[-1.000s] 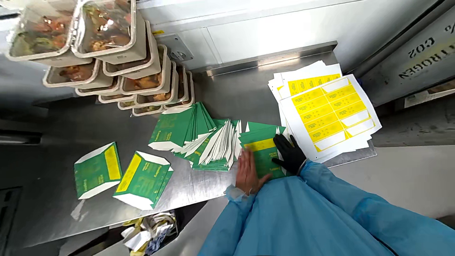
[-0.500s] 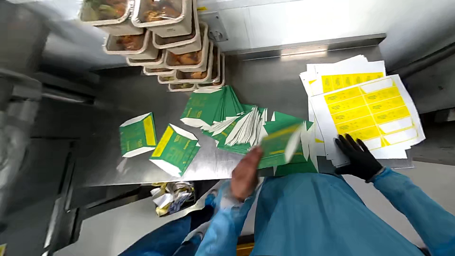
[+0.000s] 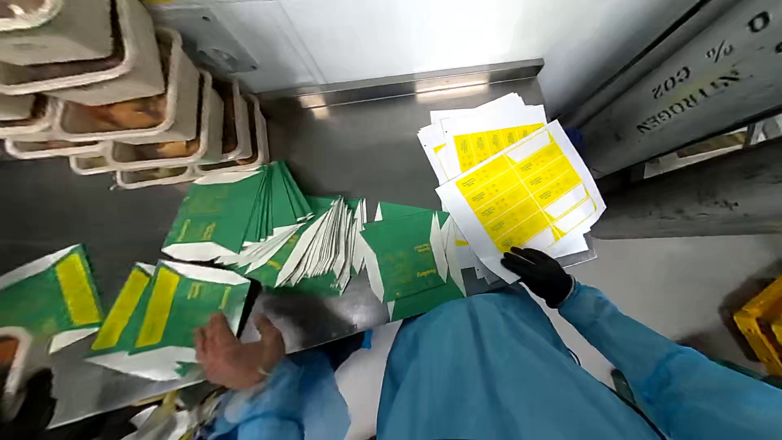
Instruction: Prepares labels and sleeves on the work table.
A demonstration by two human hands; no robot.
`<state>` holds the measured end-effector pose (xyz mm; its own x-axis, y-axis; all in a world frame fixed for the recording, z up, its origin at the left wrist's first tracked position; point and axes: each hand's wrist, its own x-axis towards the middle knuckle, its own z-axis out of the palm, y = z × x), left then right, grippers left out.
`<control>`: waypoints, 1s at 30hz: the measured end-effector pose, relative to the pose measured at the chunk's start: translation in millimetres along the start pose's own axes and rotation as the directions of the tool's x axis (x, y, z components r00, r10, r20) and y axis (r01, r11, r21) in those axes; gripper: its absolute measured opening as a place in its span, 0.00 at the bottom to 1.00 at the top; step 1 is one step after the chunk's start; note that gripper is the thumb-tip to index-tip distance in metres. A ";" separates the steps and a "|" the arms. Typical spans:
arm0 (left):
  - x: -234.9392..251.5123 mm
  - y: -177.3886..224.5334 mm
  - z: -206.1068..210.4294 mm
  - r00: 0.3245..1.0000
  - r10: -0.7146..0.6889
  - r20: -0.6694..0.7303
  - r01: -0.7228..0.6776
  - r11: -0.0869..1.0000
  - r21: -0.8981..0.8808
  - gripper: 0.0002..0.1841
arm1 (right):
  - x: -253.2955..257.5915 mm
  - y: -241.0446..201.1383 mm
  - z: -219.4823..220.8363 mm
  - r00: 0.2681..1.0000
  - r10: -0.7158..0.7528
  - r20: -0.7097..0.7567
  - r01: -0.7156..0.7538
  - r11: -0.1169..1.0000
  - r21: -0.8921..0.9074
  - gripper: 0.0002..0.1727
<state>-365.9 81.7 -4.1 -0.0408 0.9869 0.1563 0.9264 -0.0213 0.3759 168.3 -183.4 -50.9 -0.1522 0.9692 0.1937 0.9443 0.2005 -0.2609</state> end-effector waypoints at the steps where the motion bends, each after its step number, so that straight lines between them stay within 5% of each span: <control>1: -12.0 35.9 1.9 0.996 0.087 -0.029 -0.090 0.985 -0.146 0.24 | 7.1 -3.6 -8.4 0.997 0.049 -0.051 -0.050 0.999 -0.020 0.20; 2: -27.5 80.1 9.6 0.992 0.118 0.037 -0.097 0.928 -0.359 0.18 | 13.4 -8.9 -17.5 0.991 0.088 -0.099 -0.094 0.994 -0.052 0.21; 3: -46.2 132.2 18.2 0.958 0.093 0.272 0.085 0.812 -0.577 0.18 | 17.7 -16.1 -26.7 0.985 0.106 -0.139 -0.120 0.988 -0.094 0.21; 4: -62.5 182.0 30.6 0.801 0.106 0.589 0.399 0.638 -0.658 0.23 | 21.2 -23.5 -34.4 0.979 0.108 -0.174 -0.132 0.982 -0.132 0.22; 5: -75.1 224.1 48.7 0.557 0.197 0.807 0.667 0.473 -0.576 0.30 | 25.3 -29.3 -39.5 0.974 0.100 -0.205 -0.135 0.977 -0.167 0.23; 6: -86.5 260.2 66.4 0.371 0.289 0.882 0.810 0.363 -0.460 0.33 | 27.8 -33.4 -41.6 0.972 0.087 -0.219 -0.128 0.975 -0.181 0.24; 7: -95.9 290.6 78.8 0.268 0.345 0.899 0.863 0.328 -0.384 0.32 | 28.2 -35.6 -41.4 0.973 0.074 -0.217 -0.115 0.976 -0.183 0.24; 8: -103.6 313.6 86.4 0.244 0.373 0.895 0.870 0.324 -0.372 0.30 | 26.6 -35.8 -40.8 0.980 0.060 -0.190 -0.094 0.980 -0.177 0.23; 11: -118.3 344.8 101.5 0.293 0.339 0.894 0.853 0.330 -0.405 0.22 | 15.7 -28.8 -43.9 0.998 0.057 -0.025 -0.058 0.998 -0.011 0.31; 13: -123.7 353.0 107.4 0.328 0.324 0.887 0.849 0.311 -0.427 0.21 | 9.4 -21.6 -42.3 0.980 0.189 -0.066 -0.175 0.969 0.173 0.33; 16: -138.5 364.6 110.9 0.359 0.306 0.882 0.866 0.244 -0.437 0.15 | 19.3 -22.1 -46.4 0.784 0.576 -0.231 -0.511 0.811 0.287 0.27; 19: -149.7 378.3 115.4 0.381 0.290 0.878 0.871 0.207 -0.446 0.17 | 29.2 -12.7 -44.4 0.646 0.737 -0.198 -0.659 0.669 0.343 0.41; 22: -151.8 394.9 127.4 0.427 0.274 0.862 0.853 0.194 -0.484 0.23 | 21.1 -4.5 -29.7 0.700 0.691 -0.181 -0.586 0.700 0.408 0.42; 25: -148.0 398.6 130.6 0.409 0.332 0.850 0.762 0.388 -0.519 0.34 | 13.0 -4.0 -27.5 0.753 0.647 -0.125 -0.530 0.707 0.469 0.40; 30: -153.5 395.7 133.8 0.511 0.349 0.785 0.627 0.473 -0.619 0.25 | 9.4 0.5 -25.7 0.797 0.581 -0.165 -0.477 0.774 0.417 0.33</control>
<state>57.1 -56.7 -1.5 0.5965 0.6228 -0.5063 0.1813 0.5099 0.8409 174.9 -177.9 -24.9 0.4751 0.8653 0.1594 0.6814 -0.2472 -0.6889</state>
